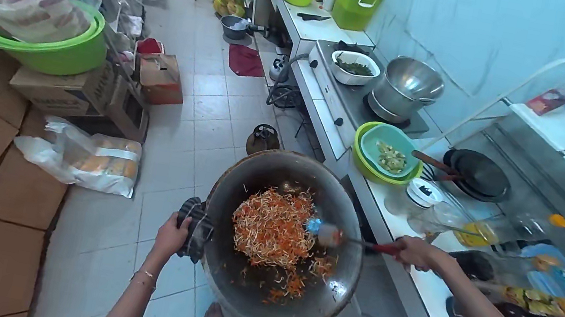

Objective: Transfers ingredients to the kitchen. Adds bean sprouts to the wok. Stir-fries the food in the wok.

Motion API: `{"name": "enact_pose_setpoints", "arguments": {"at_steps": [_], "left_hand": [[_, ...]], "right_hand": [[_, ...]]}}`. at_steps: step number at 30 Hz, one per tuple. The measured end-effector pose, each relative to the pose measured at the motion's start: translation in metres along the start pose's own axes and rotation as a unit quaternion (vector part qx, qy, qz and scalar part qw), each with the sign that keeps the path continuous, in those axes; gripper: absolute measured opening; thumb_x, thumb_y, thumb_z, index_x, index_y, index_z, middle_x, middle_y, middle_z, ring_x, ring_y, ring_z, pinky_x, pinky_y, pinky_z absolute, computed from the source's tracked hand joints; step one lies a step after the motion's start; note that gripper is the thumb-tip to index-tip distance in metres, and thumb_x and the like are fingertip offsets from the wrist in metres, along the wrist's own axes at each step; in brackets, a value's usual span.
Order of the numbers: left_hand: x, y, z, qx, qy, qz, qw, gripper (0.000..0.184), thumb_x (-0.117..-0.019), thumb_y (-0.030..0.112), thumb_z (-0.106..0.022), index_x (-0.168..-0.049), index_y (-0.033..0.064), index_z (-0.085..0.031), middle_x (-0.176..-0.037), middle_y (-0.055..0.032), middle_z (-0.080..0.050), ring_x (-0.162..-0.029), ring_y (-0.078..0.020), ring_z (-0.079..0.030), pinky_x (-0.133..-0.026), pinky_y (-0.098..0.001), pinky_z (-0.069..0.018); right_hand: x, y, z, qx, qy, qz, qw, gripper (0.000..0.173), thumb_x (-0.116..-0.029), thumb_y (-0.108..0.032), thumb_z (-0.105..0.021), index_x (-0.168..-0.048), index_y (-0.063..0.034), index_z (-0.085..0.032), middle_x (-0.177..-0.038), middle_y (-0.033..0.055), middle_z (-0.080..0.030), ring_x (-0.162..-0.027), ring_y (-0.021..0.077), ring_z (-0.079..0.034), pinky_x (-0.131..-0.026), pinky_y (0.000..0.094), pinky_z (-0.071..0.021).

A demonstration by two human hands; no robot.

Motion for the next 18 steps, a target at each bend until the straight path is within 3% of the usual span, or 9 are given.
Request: {"name": "enact_pose_setpoints", "arguments": {"at_steps": [2,4,6,7,8,10,12,15,18], "left_hand": [[0.000,-0.002,0.000,-0.003,-0.003,-0.002,1.000,0.042,-0.1092,0.027,-0.050,-0.140,-0.0021,-0.053,-0.126,-0.0280,-0.064,-0.120,-0.0402,-0.063,-0.104,-0.0588,-0.0461],[-0.001,-0.002,0.000,0.000,-0.006,-0.011,1.000,0.042,-0.1088,0.028,-0.052,-0.138,-0.0013,-0.054,-0.124,-0.0273,-0.065,-0.118,-0.0396,-0.064,-0.102,-0.0587,-0.0471],[0.004,-0.005,0.000,0.012,-0.008,-0.015,1.000,0.041,-0.1086,0.027,-0.052,-0.137,-0.0011,-0.055,-0.122,-0.0266,-0.066,-0.115,-0.0386,-0.065,-0.101,-0.0586,-0.0480],[0.007,-0.007,0.000,0.017,-0.009,-0.015,1.000,0.040,-0.1083,0.027,-0.053,-0.137,-0.0013,-0.056,-0.122,-0.0264,-0.066,-0.115,-0.0383,-0.065,-0.101,-0.0586,-0.0478],[0.011,-0.010,-0.001,0.025,-0.011,-0.015,1.000,0.039,-0.1081,0.026,-0.053,-0.136,-0.0017,-0.056,-0.121,-0.0263,-0.066,-0.115,-0.0382,-0.065,-0.101,-0.0584,-0.0477],[0.018,-0.018,-0.004,0.034,-0.021,-0.014,0.999,0.038,-0.1073,0.027,-0.055,-0.133,-0.0015,-0.059,-0.120,-0.0251,-0.067,-0.113,-0.0369,-0.066,-0.101,-0.0577,-0.0487],[0.030,-0.031,-0.007,0.045,-0.033,-0.013,0.998,0.037,-0.1061,0.028,-0.058,-0.130,-0.0007,-0.061,-0.115,-0.0230,-0.069,-0.108,-0.0348,-0.068,-0.097,-0.0569,-0.0513],[0.053,-0.045,-0.013,0.076,-0.042,-0.020,0.996,0.037,-0.1044,0.027,-0.061,-0.128,-0.0012,-0.062,-0.112,-0.0215,-0.070,-0.105,-0.0326,-0.069,-0.095,-0.0547,-0.0531],[0.079,-0.058,-0.021,0.120,-0.044,-0.011,0.992,0.036,-0.1030,0.024,-0.064,-0.127,-0.0021,-0.062,-0.110,-0.0206,-0.071,-0.101,-0.0294,-0.071,-0.092,-0.0513,-0.0556]], "right_hand": [[-0.015,0.008,-0.008,-0.011,0.090,0.008,0.996,0.044,-0.1049,-0.027,-0.058,-0.148,-0.0189,-0.056,-0.118,0.0219,-0.071,-0.100,0.0376,-0.070,-0.090,0.0569,-0.0538],[-0.021,0.014,-0.021,-0.013,0.123,-0.003,0.992,0.046,-0.1033,-0.027,-0.058,-0.148,-0.0159,-0.056,-0.128,0.0252,-0.066,-0.117,0.0436,-0.065,-0.101,0.0636,-0.0483],[-0.006,0.007,-0.043,-0.017,0.061,-0.020,0.998,0.040,-0.1026,-0.026,-0.060,-0.140,-0.0120,-0.062,-0.115,0.0230,-0.070,-0.099,0.0381,-0.070,-0.089,0.0581,-0.0544],[0.007,0.000,-0.053,-0.023,0.007,-0.030,0.999,0.038,-0.1034,-0.026,-0.060,-0.139,-0.0131,-0.062,-0.105,0.0188,-0.071,-0.085,0.0297,-0.069,-0.079,0.0492,-0.0561],[0.022,-0.009,-0.061,-0.028,-0.046,-0.035,0.998,0.037,-0.1053,-0.027,-0.058,-0.141,-0.0156,-0.060,-0.097,0.0137,-0.070,-0.073,0.0207,-0.064,-0.070,0.0389,-0.0535],[0.042,-0.020,-0.066,-0.038,-0.073,-0.033,0.996,0.037,-0.1070,-0.027,-0.055,-0.143,-0.0191,-0.058,-0.091,0.0108,-0.069,-0.065,0.0153,-0.060,-0.063,0.0323,-0.0509],[0.050,-0.023,-0.070,-0.028,-0.025,-0.038,0.999,0.040,-0.1068,-0.026,-0.055,-0.145,-0.0163,-0.057,-0.101,0.0171,-0.070,-0.077,0.0252,-0.066,-0.073,0.0423,-0.0550],[0.068,-0.037,-0.082,0.012,0.008,-0.077,0.997,0.035,-0.1032,-0.023,-0.056,-0.131,-0.0020,-0.063,-0.119,0.0271,-0.067,-0.107,0.0413,-0.068,-0.093,0.0597,-0.0526],[0.086,-0.054,-0.098,0.031,-0.082,-0.064,0.994,0.036,-0.1064,-0.031,-0.052,-0.128,-0.0041,-0.062,-0.102,0.0185,-0.067,-0.086,0.0281,-0.067,-0.080,0.0476,-0.0547]]}}
Point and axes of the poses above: each hand's wrist, its own x-axis away from the middle knuckle, its own z-axis out of the back of the hand, y = z × x, the point moved 5 cm from there along -x, towards the middle knuckle
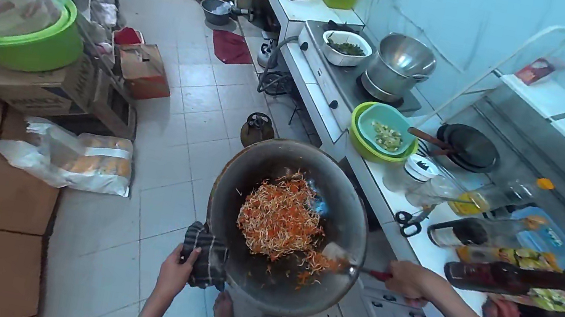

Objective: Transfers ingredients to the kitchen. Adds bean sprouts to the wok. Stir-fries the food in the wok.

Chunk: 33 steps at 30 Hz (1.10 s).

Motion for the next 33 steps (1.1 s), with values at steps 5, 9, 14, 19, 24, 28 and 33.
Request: {"name": "enact_pose_setpoints", "arguments": {"at_steps": [5,9,14,19,24,28,33], "left_hand": [[0.036,-0.026,-0.017,0.072,-0.030,0.023,0.997,0.033,-0.1004,0.022,-0.067,-0.124,-0.0009,-0.062,-0.107,-0.0173,-0.072,-0.091,-0.0254,-0.073,-0.082,-0.0464,-0.0611],[0.063,-0.033,-0.038,0.104,-0.043,0.058,0.992,0.038,-0.1006,0.018,-0.067,-0.131,-0.0027,-0.058,-0.112,-0.0200,-0.071,-0.093,-0.0281,-0.073,-0.081,-0.0479,-0.0617],[0.086,-0.043,-0.069,0.099,-0.070,0.088,0.989,0.042,-0.1010,0.019,-0.067,-0.134,-0.0044,-0.054,-0.115,-0.0219,-0.069,-0.098,-0.0291,-0.073,-0.087,-0.0481,-0.0610],[0.100,-0.038,-0.094,0.095,-0.056,0.101,0.989,0.046,-0.1008,0.011,-0.063,-0.140,-0.0073,-0.047,-0.125,-0.0256,-0.065,-0.115,-0.0324,-0.066,-0.101,-0.0490,-0.0529],[0.100,-0.030,-0.097,0.054,-0.046,0.094,0.993,0.057,-0.1017,0.011,-0.061,-0.150,-0.0071,-0.036,-0.136,-0.0278,-0.059,-0.129,-0.0351,-0.059,-0.111,-0.0498,-0.0453],[0.097,-0.033,-0.090,0.056,-0.041,0.090,0.993,0.055,-0.1010,0.011,-0.062,-0.148,-0.0062,-0.039,-0.134,-0.0268,-0.061,-0.126,-0.0334,-0.061,-0.109,-0.0487,-0.0470],[0.094,-0.030,-0.087,0.040,-0.044,0.101,0.993,0.057,-0.1023,0.014,-0.060,-0.150,-0.0052,-0.037,-0.134,-0.0263,-0.061,-0.126,-0.0336,-0.061,-0.109,-0.0495,-0.0468]], "right_hand": [[0.011,0.002,0.018,0.025,0.019,-0.004,0.999,0.036,-0.1068,-0.026,-0.051,-0.132,-0.0029,-0.061,-0.106,0.0224,-0.068,-0.090,0.0336,-0.068,-0.082,0.0524,-0.0542],[0.015,-0.005,0.014,0.065,-0.024,-0.013,0.998,0.032,-0.1055,-0.030,-0.054,-0.122,-0.0037,-0.064,-0.090,0.0137,-0.064,-0.074,0.0218,-0.062,-0.070,0.0422,-0.0527],[0.014,-0.020,0.017,-0.016,-0.096,0.053,0.994,0.038,-0.1102,-0.037,-0.047,-0.138,-0.0140,-0.059,-0.075,0.0048,-0.057,-0.055,0.0111,-0.049,-0.055,0.0290,-0.0453],[-0.011,-0.020,0.026,0.008,-0.096,0.009,0.995,0.030,-0.1071,-0.034,-0.052,-0.115,-0.0068,-0.062,-0.068,0.0014,-0.052,-0.052,0.0089,-0.046,-0.053,0.0274,-0.0432],[-0.090,-0.112,-0.010,-0.140,0.038,0.108,0.984,0.037,-0.1071,-0.035,-0.050,-0.129,-0.0061,-0.059,-0.092,0.0104,-0.063,-0.072,0.0182,-0.060,-0.068,0.0384,-0.0521],[-0.065,-0.123,-0.053,-0.069,0.207,0.125,0.968,0.054,-0.1070,-0.029,-0.045,-0.160,-0.0203,-0.038,-0.121,0.0265,-0.068,-0.114,0.0455,-0.066,-0.096,0.0634,-0.0519],[-0.015,-0.063,-0.072,-0.004,0.253,0.091,0.963,0.059,-0.1021,-0.029,-0.052,-0.158,-0.0408,-0.039,-0.110,0.0211,-0.073,-0.101,0.0443,-0.070,-0.085,0.0638,-0.0540]]}}
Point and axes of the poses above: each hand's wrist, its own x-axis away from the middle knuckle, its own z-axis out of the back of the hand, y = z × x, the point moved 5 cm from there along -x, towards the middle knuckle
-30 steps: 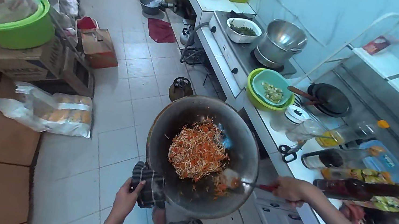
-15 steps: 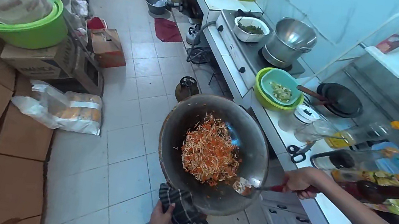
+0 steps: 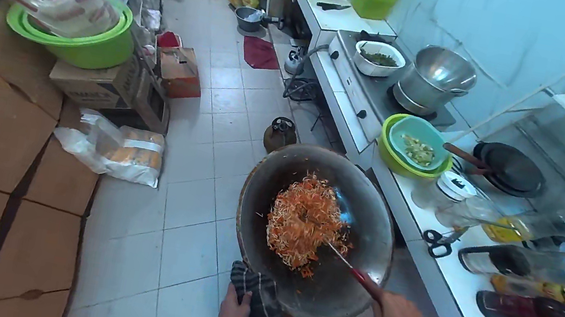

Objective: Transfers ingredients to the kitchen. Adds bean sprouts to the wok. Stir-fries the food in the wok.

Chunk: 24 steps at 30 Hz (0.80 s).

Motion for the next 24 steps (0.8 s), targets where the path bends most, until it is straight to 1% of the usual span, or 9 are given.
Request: {"name": "enact_pose_setpoints", "arguments": {"at_steps": [3,5,7,10,14,17,19,22,24], "left_hand": [[-0.001,0.003,0.002,-0.010,-0.011,-0.003,1.000,0.057,-0.1029,0.014,-0.059,-0.150,-0.0062,-0.035,-0.134,-0.0267,-0.061,-0.127,-0.0337,-0.060,-0.110,-0.0488,-0.0465],[-0.001,0.005,0.002,-0.014,-0.021,-0.006,1.000,0.059,-0.1026,0.013,-0.059,-0.151,-0.0075,-0.033,-0.136,-0.0276,-0.059,-0.128,-0.0342,-0.060,-0.110,-0.0489,-0.0459],[0.000,0.003,0.003,-0.014,-0.029,-0.007,0.999,0.060,-0.1022,0.013,-0.060,-0.151,-0.0079,-0.033,-0.137,-0.0283,-0.058,-0.129,-0.0350,-0.059,-0.111,-0.0496,-0.0453],[-0.005,0.000,0.003,-0.014,-0.029,-0.014,0.999,0.059,-0.1023,0.014,-0.060,-0.151,-0.0066,-0.034,-0.135,-0.0273,-0.060,-0.126,-0.0341,-0.061,-0.110,-0.0495,-0.0466],[-0.006,0.004,0.008,-0.012,-0.027,-0.022,0.999,0.055,-0.1027,0.015,-0.061,-0.149,-0.0057,-0.039,-0.132,-0.0261,-0.062,-0.123,-0.0327,-0.063,-0.108,-0.0486,-0.0485],[-0.005,0.008,0.012,-0.001,-0.010,-0.022,1.000,0.053,-0.1027,0.015,-0.061,-0.147,-0.0061,-0.041,-0.131,-0.0265,-0.062,-0.122,-0.0328,-0.063,-0.107,-0.0485,-0.0484],[-0.003,0.010,0.011,0.000,-0.003,-0.013,1.000,0.052,-0.1026,0.014,-0.060,-0.147,-0.0062,-0.041,-0.131,-0.0266,-0.062,-0.122,-0.0332,-0.063,-0.108,-0.0490,-0.0482],[-0.005,0.013,0.012,-0.018,-0.008,-0.006,1.000,0.052,-0.1026,0.015,-0.061,-0.146,-0.0058,-0.042,-0.129,-0.0259,-0.063,-0.122,-0.0333,-0.063,-0.107,-0.0498,-0.0484],[-0.010,0.015,0.016,-0.034,-0.011,-0.008,0.999,0.052,-0.1032,0.016,-0.060,-0.147,-0.0058,-0.041,-0.130,-0.0261,-0.063,-0.122,-0.0335,-0.063,-0.107,-0.0498,-0.0482]], "right_hand": [[-0.002,0.022,0.031,-0.011,-0.130,-0.024,0.991,0.042,-0.1030,-0.029,-0.057,-0.143,-0.0143,-0.060,-0.120,0.0250,-0.069,-0.112,0.0440,-0.067,-0.095,0.0641,-0.0510],[-0.007,0.011,0.040,-0.009,-0.245,-0.030,0.969,0.037,-0.1057,-0.033,-0.053,-0.129,-0.0060,-0.064,-0.104,0.0195,-0.069,-0.089,0.0318,-0.069,-0.082,0.0522,-0.0551],[-0.018,-0.024,0.032,-0.064,-0.300,-0.013,0.952,0.042,-0.1079,-0.039,-0.049,-0.130,-0.0049,-0.060,-0.093,0.0146,-0.065,-0.073,0.0232,-0.061,-0.072,0.0444,-0.0523],[-0.073,-0.074,0.003,-0.184,-0.229,-0.013,0.956,0.043,-0.1070,-0.038,-0.046,-0.132,-0.0057,-0.059,-0.100,0.0161,-0.067,-0.079,0.0253,-0.065,-0.076,0.0463,-0.0545],[-0.102,-0.086,-0.016,-0.228,-0.046,0.000,0.972,0.044,-0.1078,-0.034,-0.047,-0.141,-0.0083,-0.060,-0.123,0.0232,-0.068,-0.114,0.0389,-0.067,-0.100,0.0580,-0.0504],[-0.058,-0.063,-0.015,-0.144,0.055,-0.005,0.988,0.053,-0.1055,-0.035,-0.050,-0.157,-0.0256,-0.045,-0.114,0.0200,-0.073,-0.106,0.0405,-0.070,-0.093,0.0607,-0.0536],[-0.025,-0.046,-0.024,-0.114,0.113,0.007,0.987,0.058,-0.1030,-0.027,-0.052,-0.159,-0.0311,-0.041,-0.103,0.0181,-0.075,-0.093,0.0404,-0.073,-0.083,0.0612,-0.0556],[-0.003,-0.026,-0.021,-0.085,0.043,-0.008,0.995,0.057,-0.0998,-0.022,-0.055,-0.156,-0.0298,-0.048,-0.109,0.0196,-0.074,-0.100,0.0414,-0.071,-0.087,0.0608,-0.0542],[-0.002,-0.015,0.002,-0.070,-0.048,-0.040,0.996,0.046,-0.0983,-0.023,-0.059,-0.144,-0.0169,-0.060,-0.119,0.0236,-0.070,-0.113,0.0436,-0.067,-0.095,0.0623,-0.0514]]}}
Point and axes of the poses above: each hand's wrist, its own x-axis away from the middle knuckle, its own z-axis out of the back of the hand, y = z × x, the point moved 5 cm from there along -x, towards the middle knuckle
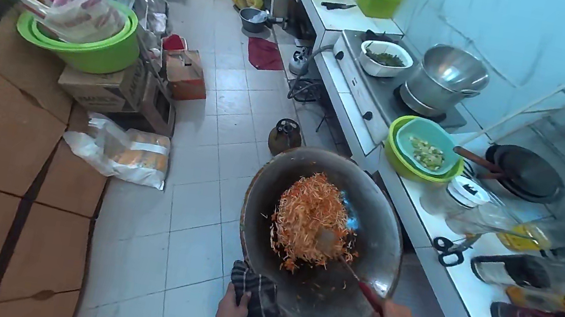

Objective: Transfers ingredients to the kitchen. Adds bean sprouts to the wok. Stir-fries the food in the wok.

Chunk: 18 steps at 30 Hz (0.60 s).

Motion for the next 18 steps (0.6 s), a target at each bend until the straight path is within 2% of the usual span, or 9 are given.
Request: {"name": "enact_pose_setpoints", "arguments": {"at_steps": [2,5,7,10,12,13,15,16,18], "left_hand": [[-0.003,0.000,0.002,-0.017,0.000,0.003,1.000,0.054,-0.1042,0.017,-0.059,-0.149,-0.0066,-0.039,-0.129,-0.0271,-0.063,-0.122,-0.0346,-0.063,-0.108,-0.0502,-0.0479],[-0.009,0.005,0.005,-0.036,-0.006,-0.001,0.999,0.054,-0.1043,0.017,-0.058,-0.148,-0.0067,-0.039,-0.128,-0.0271,-0.064,-0.120,-0.0350,-0.064,-0.107,-0.0509,-0.0483],[-0.012,0.007,0.006,-0.034,-0.008,-0.012,0.999,0.051,-0.1041,0.016,-0.058,-0.147,-0.0064,-0.041,-0.128,-0.0266,-0.064,-0.120,-0.0342,-0.065,-0.107,-0.0502,-0.0486],[-0.013,0.007,0.006,-0.031,-0.006,-0.020,0.999,0.050,-0.1039,0.016,-0.058,-0.146,-0.0062,-0.042,-0.126,-0.0255,-0.065,-0.119,-0.0330,-0.065,-0.106,-0.0493,-0.0493],[-0.012,0.007,0.008,-0.032,-0.004,-0.017,0.999,0.051,-0.1042,0.016,-0.059,-0.146,-0.0063,-0.042,-0.126,-0.0257,-0.065,-0.119,-0.0332,-0.065,-0.106,-0.0496,-0.0490],[-0.012,0.007,0.008,-0.028,-0.005,-0.018,0.999,0.051,-0.1043,0.017,-0.059,-0.146,-0.0063,-0.041,-0.126,-0.0258,-0.065,-0.119,-0.0331,-0.065,-0.106,-0.0492,-0.0491],[-0.011,0.007,0.006,-0.019,0.000,-0.016,1.000,0.050,-0.1043,0.016,-0.058,-0.146,-0.0059,-0.042,-0.125,-0.0256,-0.066,-0.118,-0.0329,-0.066,-0.105,-0.0494,-0.0496],[-0.009,0.005,0.006,-0.018,0.003,-0.012,1.000,0.050,-0.1043,0.017,-0.059,-0.146,-0.0053,-0.043,-0.125,-0.0250,-0.066,-0.118,-0.0327,-0.066,-0.105,-0.0495,-0.0498],[-0.009,0.003,0.005,-0.019,0.004,-0.008,1.000,0.050,-0.1040,0.017,-0.059,-0.146,-0.0048,-0.043,-0.125,-0.0245,-0.066,-0.118,-0.0323,-0.066,-0.105,-0.0494,-0.0499]], "right_hand": [[0.001,0.004,0.025,0.034,-0.099,-0.032,0.994,0.039,-0.0993,-0.025,-0.062,-0.133,-0.0055,-0.064,-0.122,0.0256,-0.068,-0.114,0.0433,-0.066,-0.096,0.0615,-0.0515],[-0.018,-0.019,0.038,0.037,-0.205,-0.044,0.977,0.038,-0.1049,-0.032,-0.054,-0.123,0.0006,-0.063,-0.109,0.0228,-0.068,-0.093,0.0344,-0.070,-0.085,0.0530,-0.0555],[-0.053,-0.051,0.037,-0.025,-0.181,-0.029,0.983,0.041,-0.1054,-0.032,-0.052,-0.125,0.0026,-0.061,-0.108,0.0231,-0.068,-0.092,0.0334,-0.069,-0.085,0.0528,-0.0546],[-0.102,-0.092,0.033,-0.102,-0.061,0.001,0.993,0.038,-0.1048,-0.029,-0.052,-0.125,0.0009,-0.065,-0.117,0.0233,-0.069,-0.106,0.0360,-0.070,-0.093,0.0549,-0.0545],[-0.104,-0.098,0.032,-0.088,0.015,0.035,0.995,0.038,-0.1057,-0.027,-0.050,-0.135,-0.0067,-0.063,-0.121,0.0238,-0.069,-0.114,0.0402,-0.067,-0.097,0.0594,-0.0521],[-0.095,-0.094,0.032,-0.058,0.045,0.044,0.996,0.042,-0.1054,-0.028,-0.049,-0.144,-0.0144,-0.058,-0.120,0.0231,-0.069,-0.113,0.0417,-0.067,-0.096,0.0612,-0.0527],[-0.065,-0.078,0.029,0.008,0.063,0.049,0.997,0.055,-0.1055,-0.028,-0.048,-0.160,-0.0291,-0.039,-0.117,0.0231,-0.071,-0.109,0.0444,-0.068,-0.091,0.0627,-0.0530],[-0.050,-0.065,0.027,0.035,0.067,0.052,0.996,0.058,-0.1046,-0.028,-0.048,-0.161,-0.0353,-0.035,-0.113,0.0223,-0.072,-0.105,0.0447,-0.069,-0.087,0.0630,-0.0540],[-0.027,-0.036,0.035,0.072,0.057,0.048,0.995,0.059,-0.1030,-0.028,-0.051,-0.159,-0.0415,-0.038,-0.112,0.0204,-0.073,-0.102,0.0440,-0.070,-0.084,0.0639,-0.0539]]}}
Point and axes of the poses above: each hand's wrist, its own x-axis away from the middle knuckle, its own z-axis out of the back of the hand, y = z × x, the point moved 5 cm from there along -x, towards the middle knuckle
